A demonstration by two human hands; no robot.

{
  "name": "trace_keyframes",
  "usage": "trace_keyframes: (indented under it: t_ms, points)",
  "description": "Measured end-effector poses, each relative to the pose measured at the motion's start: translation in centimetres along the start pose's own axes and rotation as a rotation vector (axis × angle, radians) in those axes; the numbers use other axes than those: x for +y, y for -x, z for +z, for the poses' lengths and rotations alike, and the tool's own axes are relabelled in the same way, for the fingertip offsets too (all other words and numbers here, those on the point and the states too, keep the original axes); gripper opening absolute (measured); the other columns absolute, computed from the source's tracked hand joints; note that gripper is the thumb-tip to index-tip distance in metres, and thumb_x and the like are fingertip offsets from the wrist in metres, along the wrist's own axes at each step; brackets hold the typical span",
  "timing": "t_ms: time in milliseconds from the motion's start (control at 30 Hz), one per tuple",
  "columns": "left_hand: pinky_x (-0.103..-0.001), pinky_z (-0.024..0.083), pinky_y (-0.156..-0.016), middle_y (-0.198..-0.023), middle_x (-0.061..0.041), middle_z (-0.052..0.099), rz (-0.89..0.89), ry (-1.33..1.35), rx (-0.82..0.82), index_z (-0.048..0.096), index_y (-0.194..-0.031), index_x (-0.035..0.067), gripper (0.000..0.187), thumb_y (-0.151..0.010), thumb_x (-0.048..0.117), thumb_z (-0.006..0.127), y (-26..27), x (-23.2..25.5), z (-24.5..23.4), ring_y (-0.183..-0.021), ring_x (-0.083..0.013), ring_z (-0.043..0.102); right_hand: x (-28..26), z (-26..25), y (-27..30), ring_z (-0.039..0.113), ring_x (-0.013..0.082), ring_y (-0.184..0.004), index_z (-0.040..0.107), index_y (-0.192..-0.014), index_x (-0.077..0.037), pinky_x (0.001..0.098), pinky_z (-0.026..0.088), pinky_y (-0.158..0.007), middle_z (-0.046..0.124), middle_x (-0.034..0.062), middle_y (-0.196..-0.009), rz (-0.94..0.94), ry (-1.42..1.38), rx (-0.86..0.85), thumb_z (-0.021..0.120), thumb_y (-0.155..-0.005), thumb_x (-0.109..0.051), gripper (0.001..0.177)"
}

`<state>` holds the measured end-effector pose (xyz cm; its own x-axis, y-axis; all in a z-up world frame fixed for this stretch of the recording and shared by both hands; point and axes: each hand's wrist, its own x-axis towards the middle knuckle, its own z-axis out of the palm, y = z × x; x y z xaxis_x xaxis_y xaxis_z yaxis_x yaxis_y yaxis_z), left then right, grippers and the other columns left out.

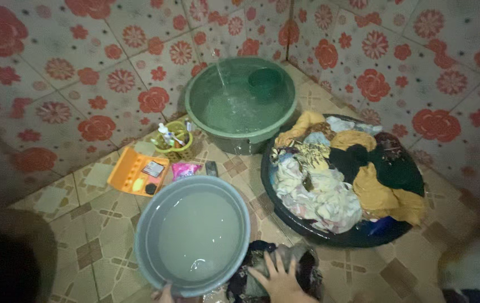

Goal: The person washes clothes by hand in a basin, scrubbing and rinsing each item individually before placing them into a second basin. The task involves handling various garments, including patterned and solid-colored items, using water from a running tap.

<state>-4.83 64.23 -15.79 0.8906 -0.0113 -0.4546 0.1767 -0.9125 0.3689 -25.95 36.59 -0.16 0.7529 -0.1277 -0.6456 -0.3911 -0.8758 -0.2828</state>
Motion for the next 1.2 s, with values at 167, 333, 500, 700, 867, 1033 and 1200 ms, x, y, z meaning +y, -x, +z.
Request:
trace_keyframes:
  t_ms: [167, 333, 500, 700, 867, 1033, 1200]
  points:
    - [-0.046, 0.049, -0.095, -0.113, -0.016, 0.063, -0.116, 0.112, 0.104, 0.056, -0.129, 0.006, 0.070, -0.064, 0.005, 0.080, -1.2, -0.6, -2.9, -0.107, -0.0329, 0.064, 3.4, 5.9, -4.5, 0.051, 0.0413, -0.128, 0.039, -0.156, -0.026, 0.0523, 0.043, -0.106, 0.051, 0.0238, -0.138, 0.008, 0.070, 0.069, 0.074, -0.081, -0.030, 0.083]
    - [-0.045, 0.048, -0.095, -0.108, -0.018, 0.061, 0.069, 0.185, 0.421, 0.052, -0.131, 0.003, 0.076, -0.060, 0.002, 0.081, -0.6, -2.6, -4.1, -0.105, -0.0334, 0.064, 4.7, 4.9, -3.1, 0.067, 0.0364, -0.113, 0.047, -0.151, -0.025, 0.0466, 0.053, -0.097, 0.069, 0.0197, -0.119, -0.062, -0.115, 0.161, 0.077, -0.074, -0.030, 0.083]
    - [-0.039, 0.047, -0.087, -0.103, -0.017, 0.060, 0.445, 0.753, 0.363, 0.052, -0.134, 0.003, 0.069, -0.069, -0.007, 0.074, 1.0, -2.0, -1.2, -0.097, -0.0299, 0.062, 1.0, -5.3, 3.7, 0.075, 0.0261, -0.106, 0.061, -0.133, -0.012, 0.0343, 0.055, -0.097, 0.076, 0.0129, -0.113, -0.172, -0.413, 0.352, 0.085, -0.057, -0.023, 0.081]
    - [-0.031, 0.055, -0.074, -0.114, -0.012, 0.067, 0.502, 0.813, -0.379, 0.054, -0.141, 0.012, 0.064, -0.082, -0.010, 0.066, 4.6, 2.8, 1.0, -0.091, -0.0223, 0.066, -5.8, -17.8, 13.2, 0.071, 0.0187, -0.110, 0.062, -0.131, -0.003, 0.0297, 0.054, -0.098, 0.076, 0.0108, -0.119, -0.345, -0.596, 0.512, 0.082, -0.055, -0.008, 0.078]
    - [-0.028, 0.053, -0.101, -0.145, -0.004, 0.059, 0.582, 0.937, -0.880, 0.027, -0.151, 0.022, 0.093, -0.071, -0.014, 0.058, 8.6, 6.5, -4.2, -0.125, -0.0166, 0.066, -11.9, -25.4, 19.1, 0.064, 0.0142, -0.114, 0.053, -0.141, 0.000, 0.0275, 0.049, -0.099, 0.069, 0.0054, -0.131, -0.464, -0.923, 0.619, 0.073, -0.056, 0.005, 0.087]
    - [-0.042, 0.056, -0.093, -0.130, -0.025, 0.071, 0.386, 0.622, -0.547, 0.064, -0.143, 0.005, 0.048, -0.097, 0.019, 0.057, 9.7, 11.6, -11.4, -0.113, -0.0397, 0.068, -17.3, -30.1, 19.9, 0.058, 0.0125, -0.115, 0.050, -0.144, 0.006, 0.0312, 0.051, -0.090, 0.061, 0.0021, -0.141, -0.749, -1.155, 0.633, 0.067, -0.064, 0.005, 0.081]
    - [-0.037, 0.050, -0.094, -0.127, -0.010, 0.072, 0.347, 1.071, -0.343, 0.061, -0.139, 0.005, 0.046, -0.098, 0.024, 0.051, 5.1, 11.5, -17.9, -0.111, -0.0232, 0.065, -19.1, -30.5, 13.8, 0.059, 0.0137, -0.116, 0.051, -0.141, 0.003, 0.0273, 0.048, -0.101, 0.064, 0.0084, -0.132, -0.739, -1.036, 0.771, 0.074, -0.066, 0.004, 0.078]
